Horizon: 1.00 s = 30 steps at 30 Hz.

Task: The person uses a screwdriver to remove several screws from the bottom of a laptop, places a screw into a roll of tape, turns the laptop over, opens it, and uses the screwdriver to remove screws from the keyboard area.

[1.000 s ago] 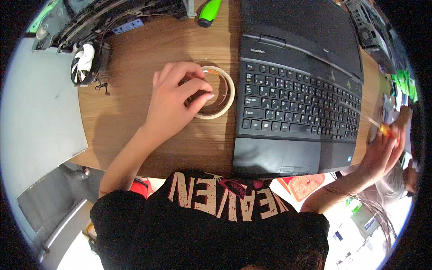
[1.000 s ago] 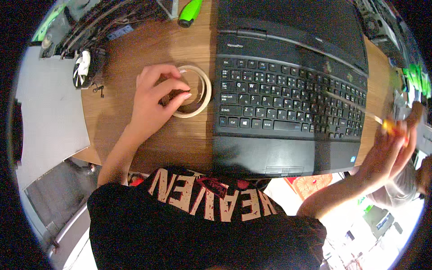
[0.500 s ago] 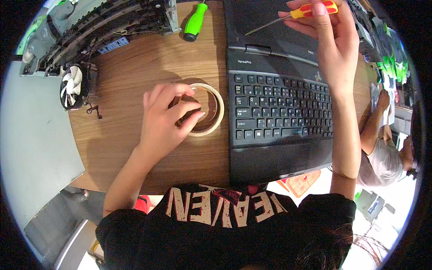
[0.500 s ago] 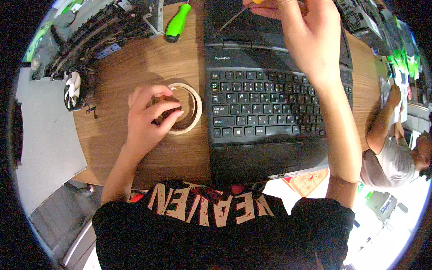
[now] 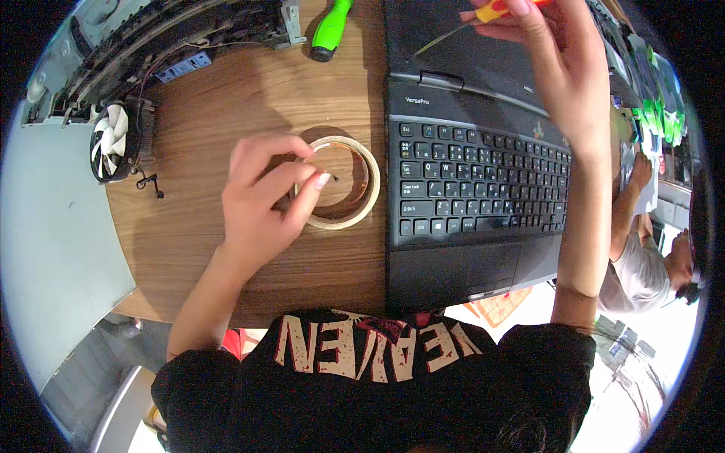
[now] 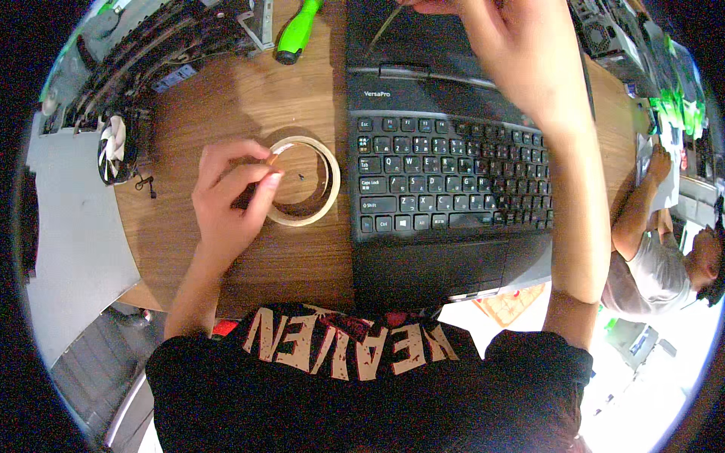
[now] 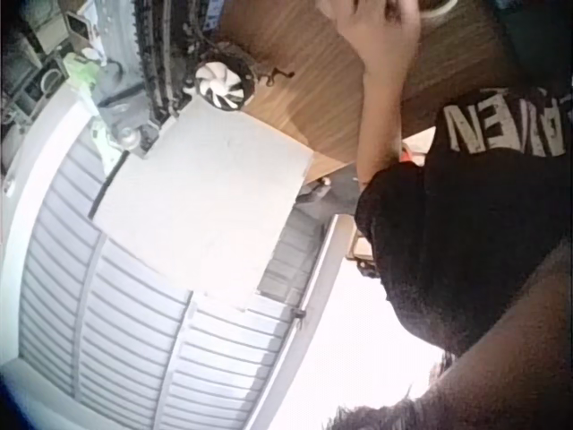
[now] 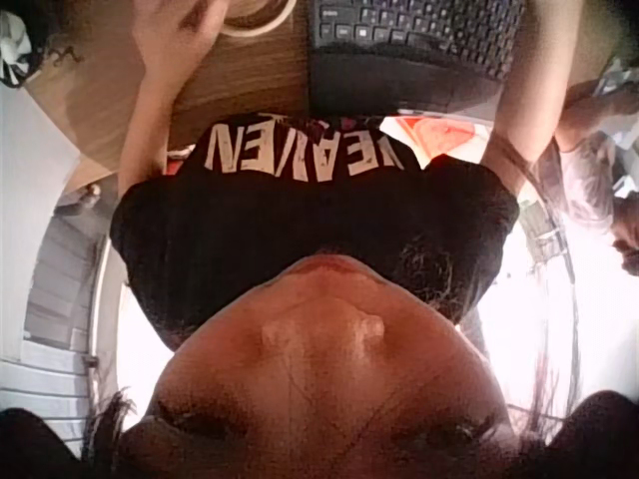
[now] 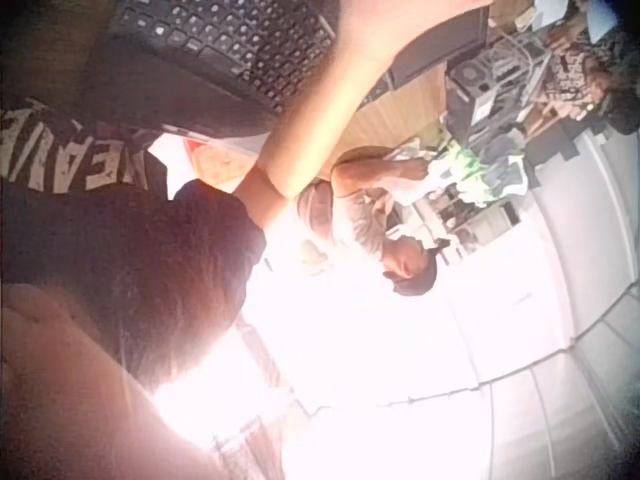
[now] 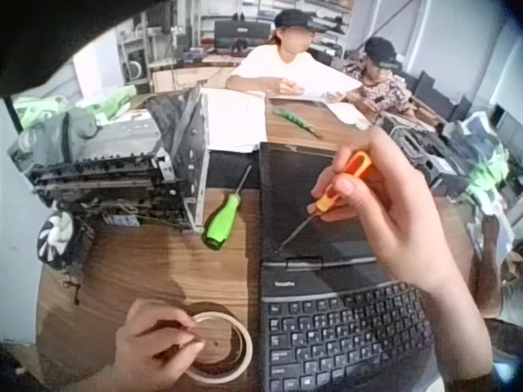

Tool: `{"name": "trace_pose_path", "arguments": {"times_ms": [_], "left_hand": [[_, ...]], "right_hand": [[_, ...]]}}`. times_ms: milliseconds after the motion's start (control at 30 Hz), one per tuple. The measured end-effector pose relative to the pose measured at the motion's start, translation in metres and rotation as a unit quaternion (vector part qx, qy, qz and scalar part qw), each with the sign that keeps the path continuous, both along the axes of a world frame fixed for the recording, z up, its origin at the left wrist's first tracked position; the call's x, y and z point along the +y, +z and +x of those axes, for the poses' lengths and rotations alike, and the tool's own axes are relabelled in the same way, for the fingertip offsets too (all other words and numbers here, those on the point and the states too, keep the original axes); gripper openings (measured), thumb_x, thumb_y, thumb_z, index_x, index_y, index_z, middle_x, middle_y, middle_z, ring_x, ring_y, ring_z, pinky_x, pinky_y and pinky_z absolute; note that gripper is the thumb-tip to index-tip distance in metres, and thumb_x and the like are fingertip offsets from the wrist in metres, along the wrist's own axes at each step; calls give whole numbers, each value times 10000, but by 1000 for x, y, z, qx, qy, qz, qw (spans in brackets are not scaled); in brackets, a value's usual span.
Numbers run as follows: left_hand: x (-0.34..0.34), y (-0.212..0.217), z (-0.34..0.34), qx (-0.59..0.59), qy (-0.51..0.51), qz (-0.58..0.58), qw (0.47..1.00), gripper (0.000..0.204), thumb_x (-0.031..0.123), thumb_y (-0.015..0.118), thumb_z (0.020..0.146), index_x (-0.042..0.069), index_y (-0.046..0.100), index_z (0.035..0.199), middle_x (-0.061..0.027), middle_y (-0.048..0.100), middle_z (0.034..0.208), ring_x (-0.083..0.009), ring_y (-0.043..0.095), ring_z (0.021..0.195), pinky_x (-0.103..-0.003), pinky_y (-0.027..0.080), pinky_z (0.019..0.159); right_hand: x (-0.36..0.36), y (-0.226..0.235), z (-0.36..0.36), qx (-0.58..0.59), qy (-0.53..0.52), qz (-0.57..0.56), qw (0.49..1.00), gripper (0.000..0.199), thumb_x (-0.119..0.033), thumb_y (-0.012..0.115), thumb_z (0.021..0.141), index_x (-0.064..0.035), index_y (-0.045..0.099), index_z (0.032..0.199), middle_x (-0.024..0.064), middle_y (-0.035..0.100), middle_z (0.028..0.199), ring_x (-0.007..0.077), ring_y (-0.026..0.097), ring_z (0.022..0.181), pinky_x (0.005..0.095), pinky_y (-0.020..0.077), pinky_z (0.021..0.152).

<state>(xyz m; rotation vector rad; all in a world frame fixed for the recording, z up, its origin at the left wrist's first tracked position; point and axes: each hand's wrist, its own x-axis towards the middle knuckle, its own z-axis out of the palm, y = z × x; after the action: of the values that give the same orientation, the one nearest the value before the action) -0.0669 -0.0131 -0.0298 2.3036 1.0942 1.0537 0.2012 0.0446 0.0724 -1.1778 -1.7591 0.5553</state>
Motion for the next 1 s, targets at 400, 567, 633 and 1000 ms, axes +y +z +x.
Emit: {"name": "trace_pose_path", "arguments": {"times_ms": [400, 567, 633, 1000], "left_hand": [[48, 47, 27, -206, -85, -256, 941, 279, 71, 521, 925, 43, 576, 1198, -77, 613, 1103, -174, 568, 1058, -275, 443, 887], [113, 65, 76, -146, -285, -149, 935, 305, 131, 476, 963, -15, 484, 1232, -153, 579, 1097, -223, 575, 969, -317, 453, 835], [119, 85, 102, -153, -238, -286, 915, 414, 102, 504, 954, -23, 412, 1338, -150, 573, 1197, -169, 557, 1061, -287, 454, 905], [133, 85, 111, -85, -227, -292, 925, 200, 57, 510, 935, -60, 596, 1073, -110, 654, 975, -195, 646, 904, -296, 516, 834]], "right_hand": [[22, 18, -11, -92, 148, -2, 985, 190, -195, 412, 999, -51, 443, 879, 44, 540, 804, 109, 520, 761, 250, 436, 685], [40, -9, -24, 47, 25, 121, 991, 358, -292, 352, 1021, -30, 487, 818, 30, 507, 691, 104, 475, 627, 259, 419, 598], [39, -2, 0, 3, -18, 43, 999, 350, -263, 365, 1013, -17, 491, 798, 56, 513, 708, 137, 496, 650, 284, 429, 628], [31, 4, 10, 24, 133, -36, 990, 298, -223, 379, 992, 17, 548, 943, 70, 533, 654, 184, 564, 609, 330, 472, 602]]}}
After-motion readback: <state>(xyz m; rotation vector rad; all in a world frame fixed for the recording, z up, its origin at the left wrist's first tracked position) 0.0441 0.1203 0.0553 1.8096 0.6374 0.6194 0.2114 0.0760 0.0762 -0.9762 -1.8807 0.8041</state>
